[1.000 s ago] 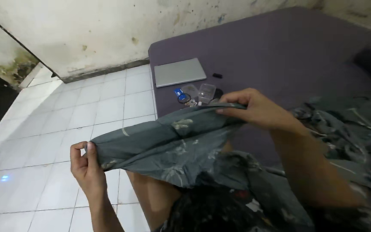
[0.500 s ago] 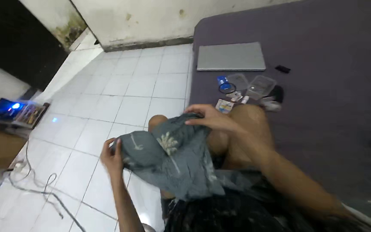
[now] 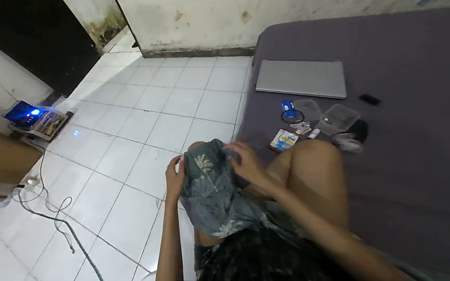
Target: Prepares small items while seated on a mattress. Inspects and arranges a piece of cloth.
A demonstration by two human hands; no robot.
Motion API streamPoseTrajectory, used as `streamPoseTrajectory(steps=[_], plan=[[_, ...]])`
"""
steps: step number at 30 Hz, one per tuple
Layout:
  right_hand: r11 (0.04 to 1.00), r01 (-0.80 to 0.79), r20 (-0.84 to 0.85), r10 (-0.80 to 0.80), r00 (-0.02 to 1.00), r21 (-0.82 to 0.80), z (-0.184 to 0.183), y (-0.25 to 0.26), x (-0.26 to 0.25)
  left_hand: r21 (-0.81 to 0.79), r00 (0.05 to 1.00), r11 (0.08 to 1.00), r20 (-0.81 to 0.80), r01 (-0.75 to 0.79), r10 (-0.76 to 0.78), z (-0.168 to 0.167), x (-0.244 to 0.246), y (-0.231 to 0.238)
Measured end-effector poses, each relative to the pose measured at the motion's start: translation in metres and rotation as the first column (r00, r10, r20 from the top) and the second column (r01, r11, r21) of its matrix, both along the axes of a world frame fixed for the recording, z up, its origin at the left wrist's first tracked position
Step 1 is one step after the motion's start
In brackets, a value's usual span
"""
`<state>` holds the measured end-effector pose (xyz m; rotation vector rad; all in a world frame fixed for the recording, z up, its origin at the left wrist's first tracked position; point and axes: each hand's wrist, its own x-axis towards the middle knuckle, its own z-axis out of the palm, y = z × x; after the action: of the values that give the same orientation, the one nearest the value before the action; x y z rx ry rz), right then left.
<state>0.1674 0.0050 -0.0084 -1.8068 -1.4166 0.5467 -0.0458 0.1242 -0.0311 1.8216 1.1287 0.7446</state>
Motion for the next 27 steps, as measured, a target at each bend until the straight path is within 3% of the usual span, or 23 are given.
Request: streamPoseTrajectory(steps=[4,9,12,21,25,27], plan=[[0.971,-0.213,0.171,0.192,0.966,0.111,-0.006,-0.005,-0.032,-0.171,1.0,0.985,0.012,0.015,-0.013,0.01,0.019,0.013],[0.955,-0.241,0.311,0.18,0.933,0.17,-0.019,-0.014,-0.039,-0.11,0.964,0.964,0.14,0.24,-0.224,0.017,0.004,0.025],[0.946,-0.256,0.349,0.177,0.92,0.196,-0.025,-0.018,-0.039,-0.05,0.961,0.968,0.144,0.247,-0.238,0.014,-0.001,0.028],[0.926,-0.28,0.351,0.182,0.919,0.254,-0.028,-0.029,-0.05,-0.115,0.965,0.958,0.012,0.263,-0.263,0.026,0.005,0.022],[0.861,-0.482,0.276,0.43,0.86,0.16,-0.015,-0.043,-0.053,0.118,0.968,0.961,-0.064,0.249,-0.243,0.024,0.011,0.021],[0.763,-0.639,0.162,0.622,0.766,0.092,0.002,-0.061,-0.055,0.293,0.992,0.948,-0.009,0.122,-0.124,0.027,0.008,0.024]])
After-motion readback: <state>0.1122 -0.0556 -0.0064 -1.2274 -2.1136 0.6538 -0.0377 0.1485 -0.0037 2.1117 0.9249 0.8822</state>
